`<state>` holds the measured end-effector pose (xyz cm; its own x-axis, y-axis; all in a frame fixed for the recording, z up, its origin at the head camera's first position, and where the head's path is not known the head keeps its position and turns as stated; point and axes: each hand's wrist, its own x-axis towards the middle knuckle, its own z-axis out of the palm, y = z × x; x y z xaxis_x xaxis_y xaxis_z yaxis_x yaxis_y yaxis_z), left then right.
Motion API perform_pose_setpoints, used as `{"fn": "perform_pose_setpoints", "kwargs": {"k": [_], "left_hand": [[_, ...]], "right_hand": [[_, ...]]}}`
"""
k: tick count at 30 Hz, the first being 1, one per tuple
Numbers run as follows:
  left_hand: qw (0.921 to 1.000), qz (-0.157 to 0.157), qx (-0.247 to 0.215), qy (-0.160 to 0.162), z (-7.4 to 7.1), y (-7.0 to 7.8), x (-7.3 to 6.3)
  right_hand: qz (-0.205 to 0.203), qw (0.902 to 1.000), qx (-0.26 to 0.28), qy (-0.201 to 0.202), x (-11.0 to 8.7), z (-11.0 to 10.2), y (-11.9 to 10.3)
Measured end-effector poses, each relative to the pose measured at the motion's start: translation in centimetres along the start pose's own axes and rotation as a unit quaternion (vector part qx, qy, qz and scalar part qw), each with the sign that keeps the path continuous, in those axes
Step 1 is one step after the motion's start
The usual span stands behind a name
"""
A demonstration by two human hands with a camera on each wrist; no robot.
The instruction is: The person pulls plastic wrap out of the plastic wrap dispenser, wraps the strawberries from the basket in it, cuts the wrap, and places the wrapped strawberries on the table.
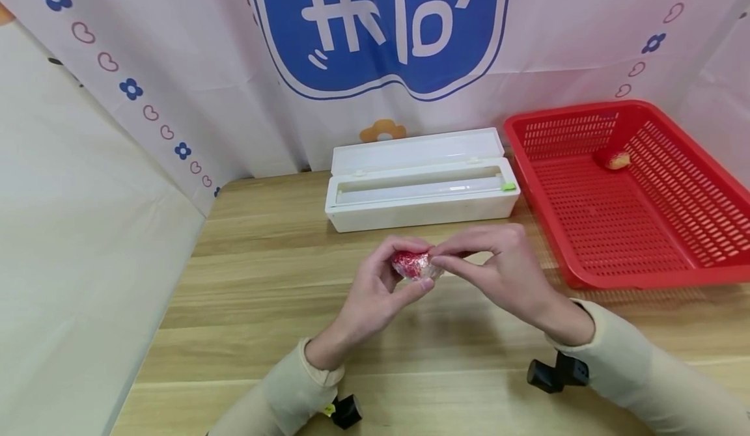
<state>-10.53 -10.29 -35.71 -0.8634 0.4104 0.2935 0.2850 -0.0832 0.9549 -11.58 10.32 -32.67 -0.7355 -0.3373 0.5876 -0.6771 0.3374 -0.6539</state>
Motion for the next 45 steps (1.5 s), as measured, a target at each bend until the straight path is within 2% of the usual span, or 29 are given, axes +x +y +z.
{"fn": "perform_pose_setpoints", "kwargs": {"k": [5, 10, 13, 16, 20, 24, 27, 29, 31, 34, 38, 41, 43, 45], "left_hand": [[0.9999, -0.005, 0.0, -0.01, 0.0, 0.2, 0.1], [0.9995, -0.001, -0.025, -0.017, -0.1, 0.2, 0.0], [0.9995, -0.006, -0.03, -0.009, -0.1, 0.2, -0.1], [0.9997, -0.018, -0.014, 0.007, -0.1, 0.3, -0.1], [0.9992, -0.032, 0.012, 0.019, -0.3, 0.2, -0.1], [0.999, -0.037, 0.004, 0.024, -0.5, 0.1, 0.0], [0.9994, -0.024, -0.005, 0.023, -0.6, 0.0, 0.0], [0.9996, -0.017, -0.006, 0.021, -0.7, -0.1, 0.0], [0.9996, -0.015, -0.008, 0.021, -0.6, 0.0, 0.0], [0.9994, -0.025, -0.01, 0.02, -0.7, 0.1, 0.1], [0.9995, -0.028, -0.007, 0.013, -0.7, 0.1, 0.1], [0.9997, -0.024, -0.002, 0.005, -0.8, 0.0, 0.2], [0.9997, -0.023, 0.0, -0.003, -0.8, 0.0, 0.2], [0.9997, -0.022, 0.002, -0.012, -0.9, 0.0, 0.2]], "right_hand": [[0.018, 0.9997, 0.011, 0.009, -0.1, 0.1, 0.1], [0.022, 0.9992, 0.029, 0.012, -0.2, 0.2, 0.2], [0.018, 0.9991, 0.034, 0.017, -0.3, 0.3, 0.3], [0.019, 0.9991, 0.034, 0.015, -0.3, 0.3, 0.2], [0.061, 0.996, 0.064, -0.016, -0.3, 0.1, 0.2], [0.119, 0.9852, 0.099, -0.073, -0.1, -0.5, 0.3], [0.136, 0.979, 0.105, -0.11, 0.1, -0.9, 0.5], [0.137, 0.9778, 0.104, -0.12, 0.1, -1.0, 0.6], [0.138, 0.9786, 0.1, -0.115, 0.0, -1.1, 0.5], [0.129, 0.9845, 0.081, -0.087, -0.1, -0.8, 0.4], [0.092, 0.994, 0.035, -0.048, -0.2, -0.4, 0.1], [0.075, 0.9964, 0.014, -0.036, -0.1, -0.4, 0.0], [0.088, 0.9953, 0.018, -0.038, 0.0, -0.4, 0.1], [0.118, 0.9914, 0.038, -0.041, 0.1, -0.4, 0.3]]}}
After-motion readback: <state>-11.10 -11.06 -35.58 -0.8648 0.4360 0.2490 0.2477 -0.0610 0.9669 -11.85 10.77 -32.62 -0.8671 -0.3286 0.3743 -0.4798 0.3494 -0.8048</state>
